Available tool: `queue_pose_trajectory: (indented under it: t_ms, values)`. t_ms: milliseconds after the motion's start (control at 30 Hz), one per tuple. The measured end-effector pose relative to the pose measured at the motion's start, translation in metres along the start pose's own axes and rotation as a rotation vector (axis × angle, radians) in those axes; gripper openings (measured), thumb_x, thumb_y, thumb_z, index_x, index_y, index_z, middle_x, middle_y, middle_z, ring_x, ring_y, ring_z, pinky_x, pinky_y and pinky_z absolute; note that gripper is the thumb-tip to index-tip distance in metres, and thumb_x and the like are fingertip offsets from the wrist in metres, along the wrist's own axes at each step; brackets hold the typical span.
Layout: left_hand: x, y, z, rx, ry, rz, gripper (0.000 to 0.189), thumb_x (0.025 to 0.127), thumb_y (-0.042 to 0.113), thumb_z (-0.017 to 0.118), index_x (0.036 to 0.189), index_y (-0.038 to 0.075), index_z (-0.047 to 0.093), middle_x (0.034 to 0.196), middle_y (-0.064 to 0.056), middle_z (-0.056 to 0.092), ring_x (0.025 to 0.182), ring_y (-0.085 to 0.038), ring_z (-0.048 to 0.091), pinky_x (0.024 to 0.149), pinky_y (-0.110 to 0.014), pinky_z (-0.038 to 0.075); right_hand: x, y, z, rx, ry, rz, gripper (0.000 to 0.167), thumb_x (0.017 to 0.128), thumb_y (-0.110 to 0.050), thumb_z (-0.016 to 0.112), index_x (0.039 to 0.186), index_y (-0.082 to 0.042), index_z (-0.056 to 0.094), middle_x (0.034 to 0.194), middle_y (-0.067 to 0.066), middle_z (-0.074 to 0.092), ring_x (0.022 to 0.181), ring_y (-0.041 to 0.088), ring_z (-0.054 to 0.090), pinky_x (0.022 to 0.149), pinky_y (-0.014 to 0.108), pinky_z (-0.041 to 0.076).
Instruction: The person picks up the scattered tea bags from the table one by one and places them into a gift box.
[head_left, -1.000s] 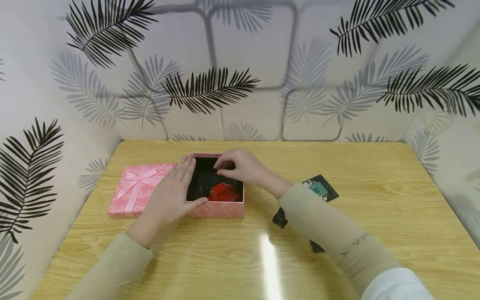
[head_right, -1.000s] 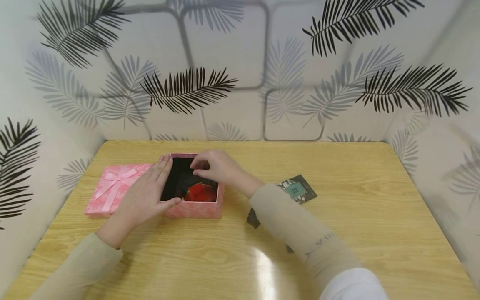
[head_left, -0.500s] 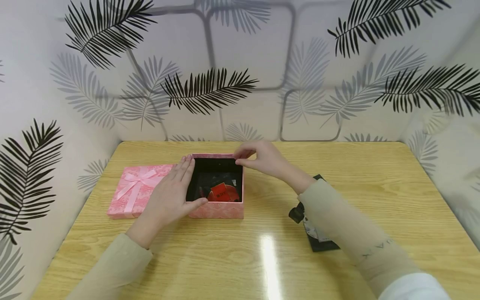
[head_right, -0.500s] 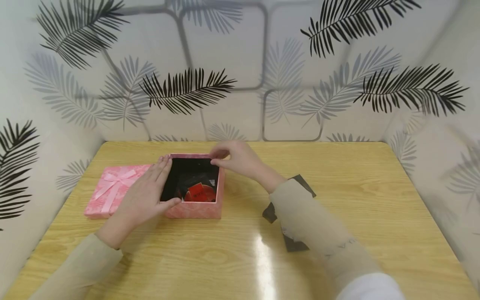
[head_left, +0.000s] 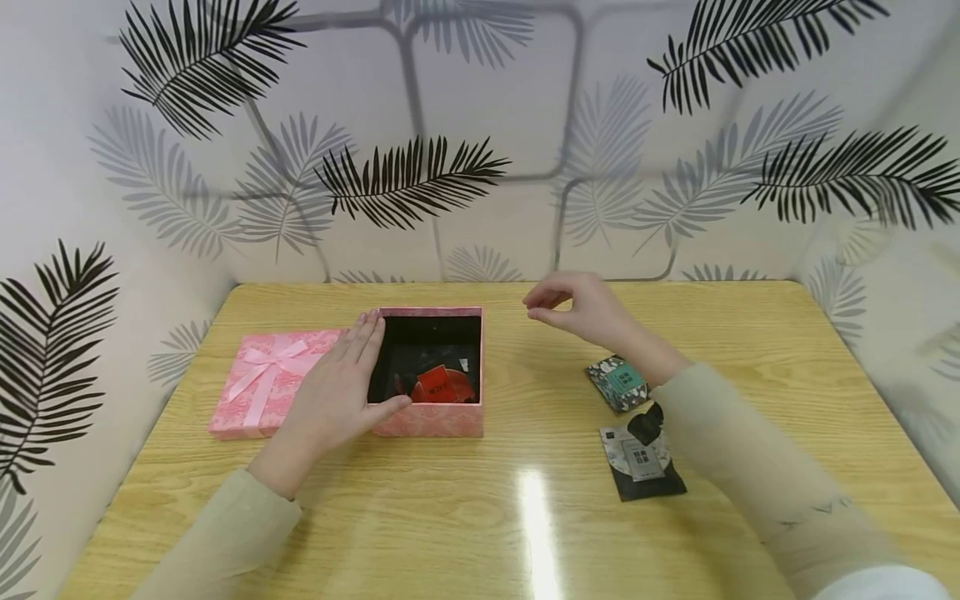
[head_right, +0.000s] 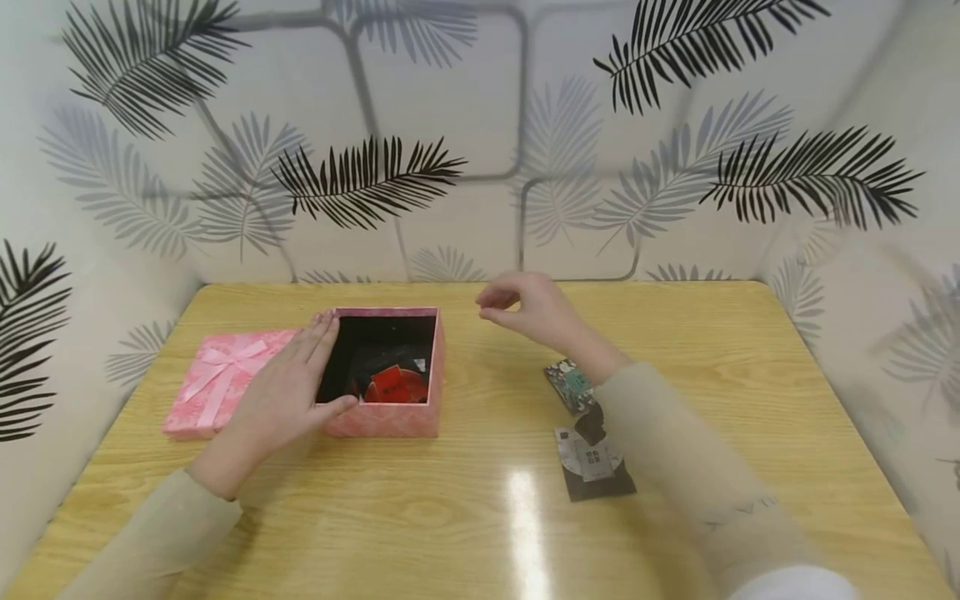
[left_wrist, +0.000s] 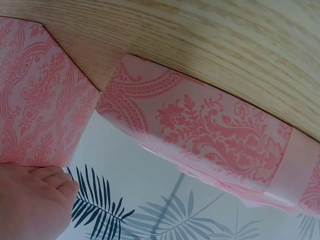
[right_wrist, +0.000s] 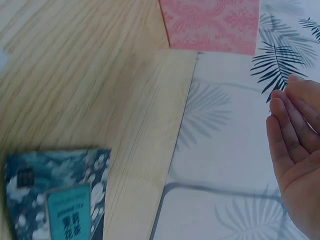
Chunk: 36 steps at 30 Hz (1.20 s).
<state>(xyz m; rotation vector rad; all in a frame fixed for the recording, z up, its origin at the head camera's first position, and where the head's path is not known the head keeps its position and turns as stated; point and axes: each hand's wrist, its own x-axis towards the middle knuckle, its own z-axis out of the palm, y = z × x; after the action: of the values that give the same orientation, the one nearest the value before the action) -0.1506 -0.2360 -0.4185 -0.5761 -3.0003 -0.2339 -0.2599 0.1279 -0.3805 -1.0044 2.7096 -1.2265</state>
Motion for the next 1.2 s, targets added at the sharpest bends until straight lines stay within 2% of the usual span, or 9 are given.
queue_pose_trajectory:
  t_ms: [233,333,467,600,767,1000,1200]
  values:
    - [0.0,0.0,0.0,0.01,0.001,0.0,0.108,0.096,0.063,0.065,0.167,-0.004,0.019,0.177,-0.021,0.018,0.165,-0.039,0.02,0.134,-0.054,0.022,-0.014,0.018,-0.014,-0.034,0.021,0.032,0.017,0.098,-0.005,0.076,0.114,-0.001,0.079,0.107,0.015,0.079,0.096,0.03,0.074,0.092,0.051,0.061]
    - [-0.001,0.0,0.0,0.01,0.003,0.001,0.108,0.096,0.064,0.064,0.167,-0.005,0.02,0.177,-0.021,0.018,0.165,-0.039,0.02,0.134,-0.054,0.023,-0.02,0.024,-0.019,-0.043,0.038,0.066,0.016,0.098,-0.006,0.076,0.114,-0.002,0.079,0.108,0.016,0.079,0.096,0.03,0.073,0.091,0.046,0.061]
    - [-0.001,0.0,0.0,0.012,0.004,0.001,0.108,0.096,0.063,0.064,0.167,-0.005,0.02,0.177,-0.021,0.019,0.165,-0.039,0.02,0.134,-0.054,0.024,-0.029,0.032,-0.027,-0.053,0.05,0.118,0.017,0.1,-0.01,0.075,0.115,-0.003,0.079,0.111,0.015,0.078,0.098,0.028,0.073,0.087,0.032,0.058]
    - [-0.001,0.001,0.0,0.011,0.007,0.002,0.108,0.096,0.064,0.064,0.167,-0.005,0.019,0.177,-0.021,0.019,0.165,-0.039,0.02,0.134,-0.054,0.024,-0.04,0.042,-0.035,-0.053,0.063,0.164,0.018,0.101,-0.011,0.074,0.117,-0.004,0.078,0.113,0.015,0.078,0.099,0.026,0.072,0.087,0.029,0.057]
    - [-0.001,0.001,-0.001,0.013,0.003,0.001,0.108,0.096,0.063,0.065,0.168,-0.004,0.018,0.177,-0.021,0.018,0.165,-0.039,0.02,0.134,-0.054,0.025,-0.054,0.056,-0.046,-0.062,0.09,0.212,0.02,0.101,-0.015,0.074,0.117,-0.004,0.078,0.113,0.016,0.079,0.095,0.017,0.071,0.085,0.027,0.057]
    - [0.0,0.002,-0.001,-0.001,0.004,-0.006,0.109,0.096,0.062,0.065,0.168,-0.003,0.016,0.177,-0.021,0.018,0.165,-0.039,0.019,0.133,-0.054,0.025,-0.074,0.075,-0.053,-0.091,0.106,0.253,0.024,0.101,-0.017,0.075,0.119,-0.001,0.078,0.112,0.018,0.079,0.088,-0.002,0.066,0.081,0.016,0.053]
    - [-0.001,0.001,0.0,0.001,0.002,-0.007,0.109,0.096,0.062,0.065,0.168,-0.003,0.016,0.177,-0.021,0.018,0.165,-0.039,0.019,0.133,-0.054,0.025,-0.087,0.091,-0.053,-0.1,0.084,0.271,0.025,0.1,-0.013,0.076,0.119,0.003,0.077,0.11,0.02,0.079,0.087,0.001,0.067,0.077,0.011,0.053]
